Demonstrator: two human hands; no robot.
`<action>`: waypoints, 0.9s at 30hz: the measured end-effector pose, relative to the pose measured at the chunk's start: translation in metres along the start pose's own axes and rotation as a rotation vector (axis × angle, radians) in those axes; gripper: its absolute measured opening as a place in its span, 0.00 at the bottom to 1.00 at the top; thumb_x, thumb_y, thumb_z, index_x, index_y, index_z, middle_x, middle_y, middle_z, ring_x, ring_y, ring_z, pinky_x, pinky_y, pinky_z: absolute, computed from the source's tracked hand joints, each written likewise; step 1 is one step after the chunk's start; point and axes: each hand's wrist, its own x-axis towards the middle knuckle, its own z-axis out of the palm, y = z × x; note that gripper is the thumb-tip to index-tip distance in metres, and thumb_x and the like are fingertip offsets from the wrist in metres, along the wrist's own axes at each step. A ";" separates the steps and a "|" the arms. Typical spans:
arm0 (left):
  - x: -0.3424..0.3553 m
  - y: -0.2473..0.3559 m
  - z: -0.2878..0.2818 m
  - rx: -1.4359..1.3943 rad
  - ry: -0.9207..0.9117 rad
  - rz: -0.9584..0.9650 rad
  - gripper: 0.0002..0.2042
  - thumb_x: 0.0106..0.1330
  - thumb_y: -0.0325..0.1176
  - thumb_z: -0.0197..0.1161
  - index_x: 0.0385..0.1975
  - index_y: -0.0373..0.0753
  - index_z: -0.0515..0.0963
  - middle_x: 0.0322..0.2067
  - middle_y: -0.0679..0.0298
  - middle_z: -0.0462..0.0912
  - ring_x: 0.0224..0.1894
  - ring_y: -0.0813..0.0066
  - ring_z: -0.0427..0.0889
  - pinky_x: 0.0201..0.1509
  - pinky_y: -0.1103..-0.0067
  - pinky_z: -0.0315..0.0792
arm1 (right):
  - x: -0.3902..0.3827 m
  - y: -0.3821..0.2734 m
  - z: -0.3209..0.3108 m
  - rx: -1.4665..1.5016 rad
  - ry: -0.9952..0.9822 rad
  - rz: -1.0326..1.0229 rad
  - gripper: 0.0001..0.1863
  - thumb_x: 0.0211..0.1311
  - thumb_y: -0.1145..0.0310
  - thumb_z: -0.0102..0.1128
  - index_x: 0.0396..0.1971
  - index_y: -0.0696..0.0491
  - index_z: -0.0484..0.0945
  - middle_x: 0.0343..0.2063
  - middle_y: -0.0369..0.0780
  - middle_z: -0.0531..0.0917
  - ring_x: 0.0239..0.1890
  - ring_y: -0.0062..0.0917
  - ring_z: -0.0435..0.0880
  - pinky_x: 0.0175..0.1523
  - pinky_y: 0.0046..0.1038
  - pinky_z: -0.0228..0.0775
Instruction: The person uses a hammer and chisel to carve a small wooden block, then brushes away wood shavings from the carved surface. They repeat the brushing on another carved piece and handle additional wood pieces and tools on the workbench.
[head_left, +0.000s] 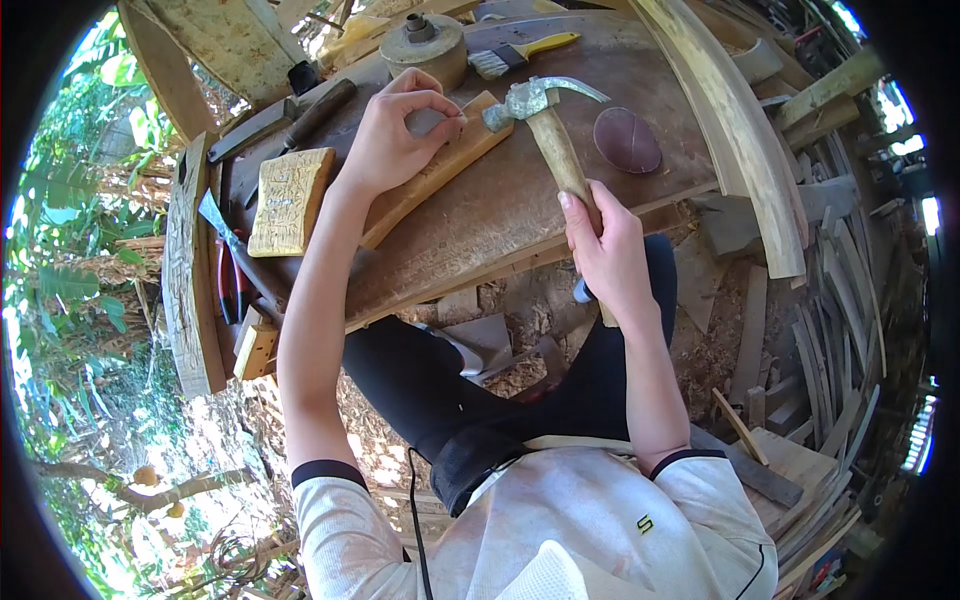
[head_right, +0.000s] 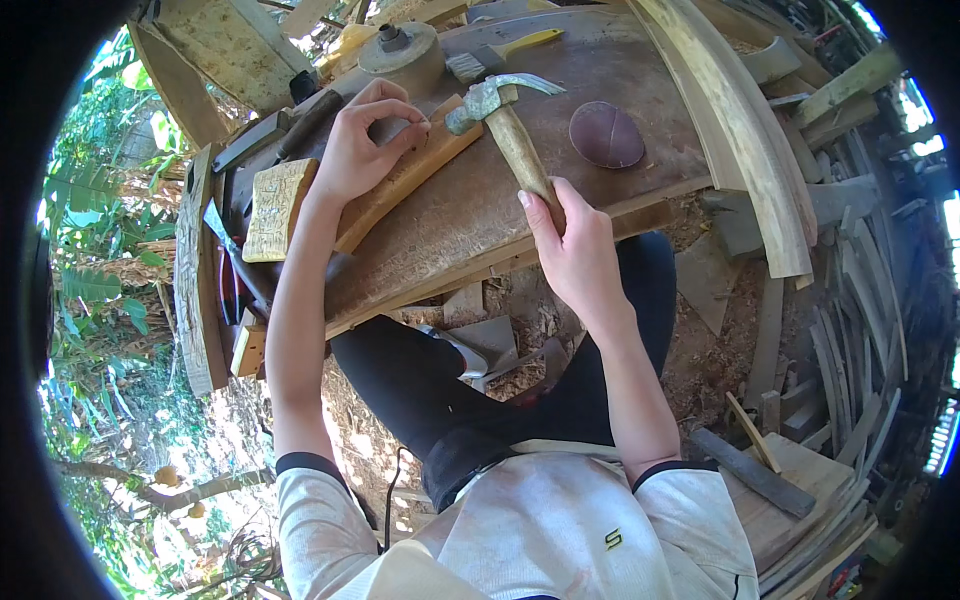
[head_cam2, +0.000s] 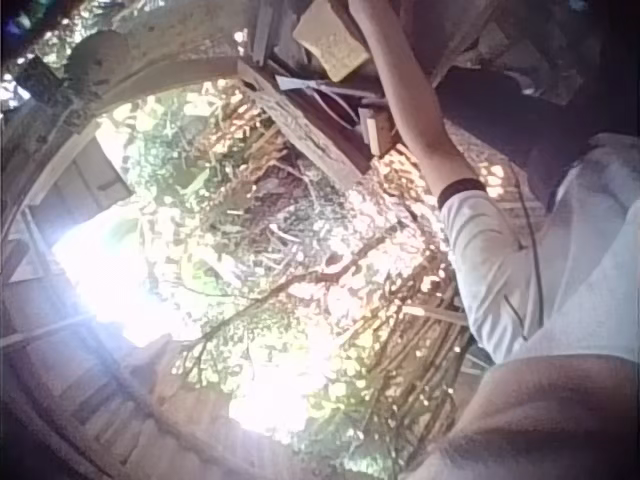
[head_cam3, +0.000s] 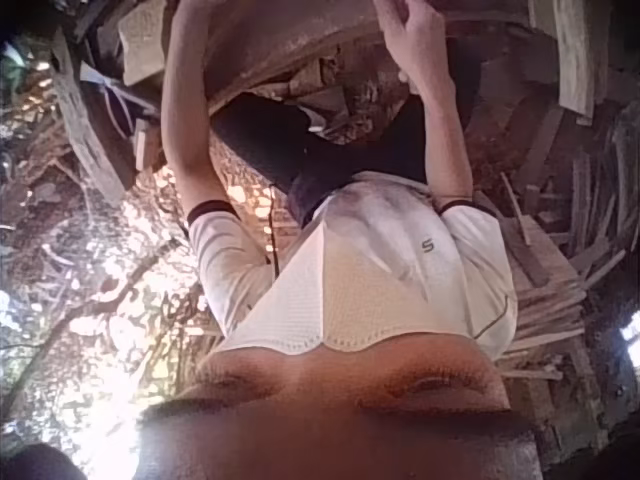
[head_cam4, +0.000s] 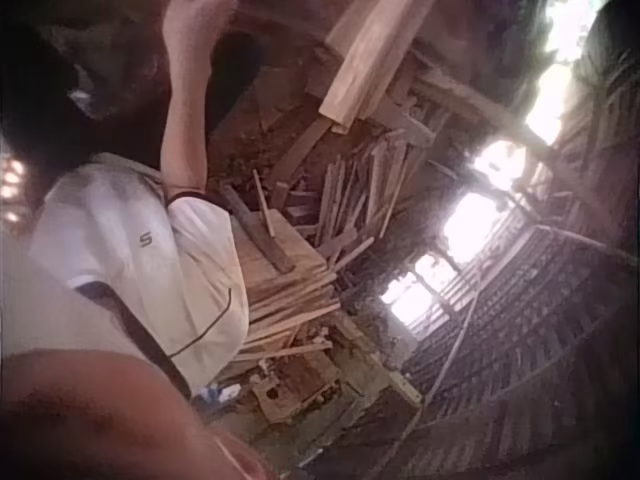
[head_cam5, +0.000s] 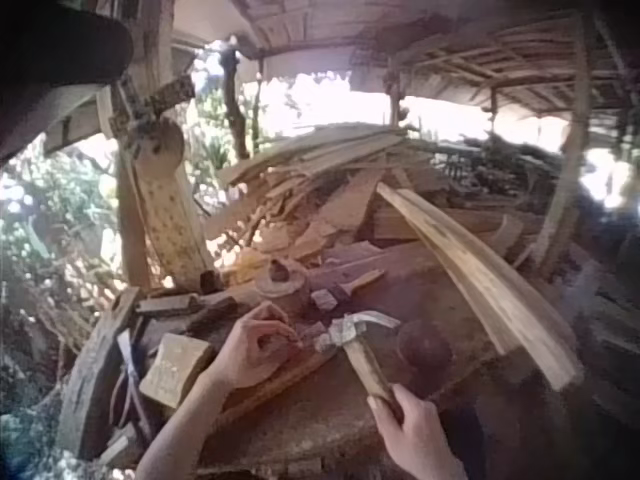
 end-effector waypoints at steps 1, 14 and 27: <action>0.000 0.000 0.000 -0.001 0.001 -0.001 0.08 0.59 0.29 0.73 0.34 0.34 0.85 0.38 0.60 0.79 0.43 0.66 0.79 0.53 0.74 0.72 | 0.000 0.000 0.000 0.004 0.002 -0.005 0.16 0.75 0.58 0.57 0.41 0.60 0.77 0.16 0.46 0.76 0.17 0.35 0.77 0.27 0.35 0.65; 0.001 -0.002 0.003 -0.005 0.022 0.015 0.07 0.59 0.29 0.72 0.33 0.34 0.85 0.38 0.59 0.79 0.42 0.63 0.80 0.51 0.72 0.73 | 0.000 0.002 -0.001 0.008 0.005 -0.006 0.17 0.75 0.58 0.57 0.41 0.61 0.77 0.16 0.46 0.76 0.17 0.35 0.75 0.27 0.35 0.65; 0.000 0.001 0.000 0.028 0.001 0.008 0.08 0.60 0.29 0.73 0.35 0.34 0.84 0.37 0.63 0.79 0.43 0.69 0.78 0.53 0.75 0.71 | 0.004 -0.022 -0.003 0.095 0.053 -0.120 0.16 0.75 0.59 0.58 0.43 0.60 0.79 0.14 0.38 0.73 0.17 0.19 0.69 0.24 0.29 0.59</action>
